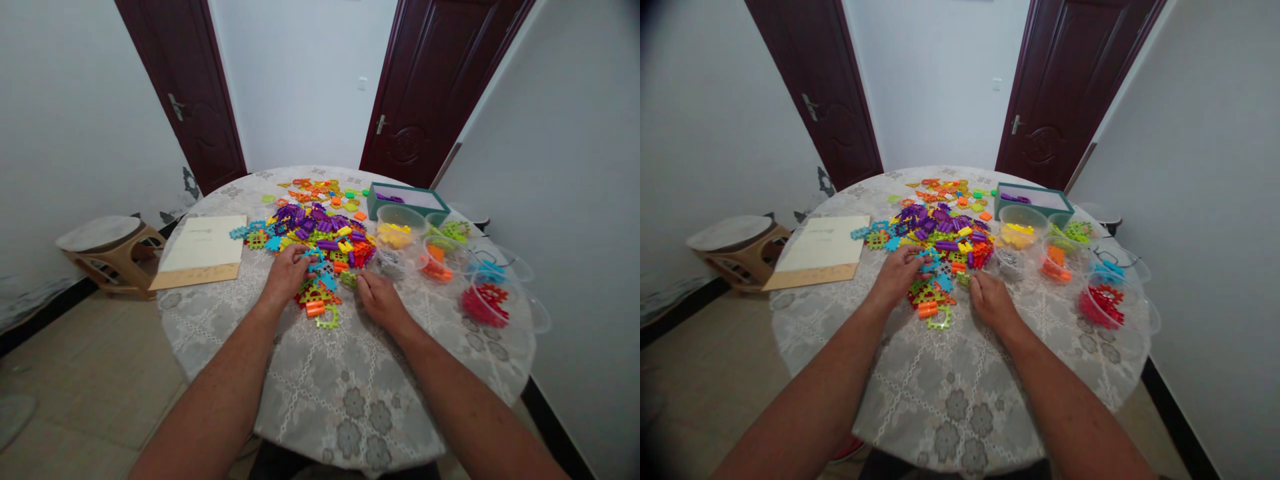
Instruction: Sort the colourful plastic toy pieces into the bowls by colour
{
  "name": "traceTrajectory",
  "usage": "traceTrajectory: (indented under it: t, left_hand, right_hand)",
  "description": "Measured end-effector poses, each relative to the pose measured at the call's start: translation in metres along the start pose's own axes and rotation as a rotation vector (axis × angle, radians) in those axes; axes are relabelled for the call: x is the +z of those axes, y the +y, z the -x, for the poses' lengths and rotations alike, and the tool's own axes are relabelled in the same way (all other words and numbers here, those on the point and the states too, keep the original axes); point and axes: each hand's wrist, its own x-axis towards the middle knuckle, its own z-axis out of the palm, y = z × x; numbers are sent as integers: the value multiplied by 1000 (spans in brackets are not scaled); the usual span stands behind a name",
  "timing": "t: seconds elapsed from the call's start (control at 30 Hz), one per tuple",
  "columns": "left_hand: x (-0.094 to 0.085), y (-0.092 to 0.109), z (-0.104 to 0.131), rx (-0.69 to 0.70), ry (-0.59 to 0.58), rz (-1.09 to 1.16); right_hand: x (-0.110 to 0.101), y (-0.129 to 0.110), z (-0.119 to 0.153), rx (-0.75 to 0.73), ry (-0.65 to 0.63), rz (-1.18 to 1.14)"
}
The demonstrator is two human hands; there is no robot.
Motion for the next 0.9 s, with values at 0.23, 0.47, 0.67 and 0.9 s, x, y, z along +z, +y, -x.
traceTrajectory:
  t: [0.23,0.47,0.67,0.9]
  left_hand:
    - [-28,-8,-9,155,123,-575]
    - [-26,-12,-12,66,86,-345]
    - [-14,-11,-10,24,-37,-167]
    - [-1,-2,2,-25,-145,9]
  right_hand:
    - [4,-4,2,268,40,-280]
    - [9,-10,3,342,-43,-465]
    - [11,-10,3,356,-57,-572]
    - [12,-14,3,355,-69,-654]
